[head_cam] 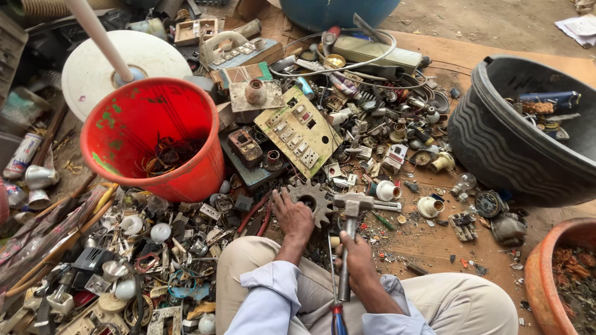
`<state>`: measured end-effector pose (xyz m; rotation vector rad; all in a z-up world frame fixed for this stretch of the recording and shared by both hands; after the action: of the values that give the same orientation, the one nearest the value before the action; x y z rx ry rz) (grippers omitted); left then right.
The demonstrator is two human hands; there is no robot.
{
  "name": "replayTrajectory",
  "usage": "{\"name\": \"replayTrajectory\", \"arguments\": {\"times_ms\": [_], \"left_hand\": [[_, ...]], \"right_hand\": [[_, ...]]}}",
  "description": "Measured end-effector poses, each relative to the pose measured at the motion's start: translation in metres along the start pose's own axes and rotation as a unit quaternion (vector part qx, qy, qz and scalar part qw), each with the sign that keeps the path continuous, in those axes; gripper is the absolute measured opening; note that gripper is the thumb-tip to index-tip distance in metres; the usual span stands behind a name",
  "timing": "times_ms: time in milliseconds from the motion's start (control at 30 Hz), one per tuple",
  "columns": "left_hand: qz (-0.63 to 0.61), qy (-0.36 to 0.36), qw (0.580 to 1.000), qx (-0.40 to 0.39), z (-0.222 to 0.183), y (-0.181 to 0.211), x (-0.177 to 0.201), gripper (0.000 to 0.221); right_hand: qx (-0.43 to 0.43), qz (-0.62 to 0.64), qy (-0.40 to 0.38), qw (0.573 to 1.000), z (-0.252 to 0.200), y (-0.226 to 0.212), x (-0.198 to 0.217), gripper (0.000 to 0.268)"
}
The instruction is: The person sits on the ground amidst a pile of electronic waste and scrap metal. They use a hammer to strike a metal gear and then use pliers to strip wires from small electronic components, separating the materials.
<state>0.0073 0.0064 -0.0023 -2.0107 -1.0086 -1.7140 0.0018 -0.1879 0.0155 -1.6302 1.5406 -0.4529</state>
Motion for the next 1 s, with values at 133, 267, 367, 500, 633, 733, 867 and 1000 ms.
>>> {"name": "replayTrajectory", "arguments": {"times_ms": [133,267,367,500,633,733,867,1000], "left_hand": [[-0.122,0.093,0.988,-0.017,0.002,-0.002,-0.014,0.024],[-0.22,0.224,0.949,-0.038,-0.018,-0.02,-0.005,0.009],[-0.286,0.098,0.949,0.094,-0.014,-0.054,-0.002,0.018],[-0.341,-0.021,0.912,0.225,0.016,-0.074,-0.016,0.028],[-0.325,0.015,0.912,0.249,0.033,-0.081,-0.039,0.034],[-0.31,0.023,0.916,0.255,0.037,-0.082,-0.048,0.043],[-0.268,0.011,0.933,0.24,0.041,-0.082,-0.046,0.052],[-0.324,-0.003,0.902,0.287,0.033,-0.078,-0.036,0.057]], "right_hand": [[-0.027,-0.029,0.005,0.999,-0.01,-0.003,-0.013,0.022],[-0.003,-0.063,-0.005,0.998,-0.017,-0.011,-0.018,0.021],[0.02,-0.114,-0.021,0.993,-0.025,-0.012,-0.019,0.021],[0.055,-0.203,-0.062,0.976,-0.031,-0.016,-0.034,0.029],[0.237,-0.462,-0.04,0.854,-0.03,-0.015,-0.045,0.045],[0.223,-0.575,-0.038,0.787,-0.012,-0.007,-0.053,0.048],[0.218,-0.575,-0.052,0.787,0.003,-0.001,-0.061,0.051],[0.188,-0.543,-0.054,0.817,-0.011,-0.012,-0.057,0.045]]}}
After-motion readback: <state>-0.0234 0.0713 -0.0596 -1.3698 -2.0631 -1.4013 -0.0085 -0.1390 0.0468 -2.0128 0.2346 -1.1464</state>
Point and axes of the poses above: each hand's wrist, its own z-axis towards the middle knuckle, its own x-axis out of the back of the hand, y = z × x, the point moved 1 cm from there along z, towards the middle knuckle, and after that the axes turned 4 degrees about z, right-handed, at the moved point
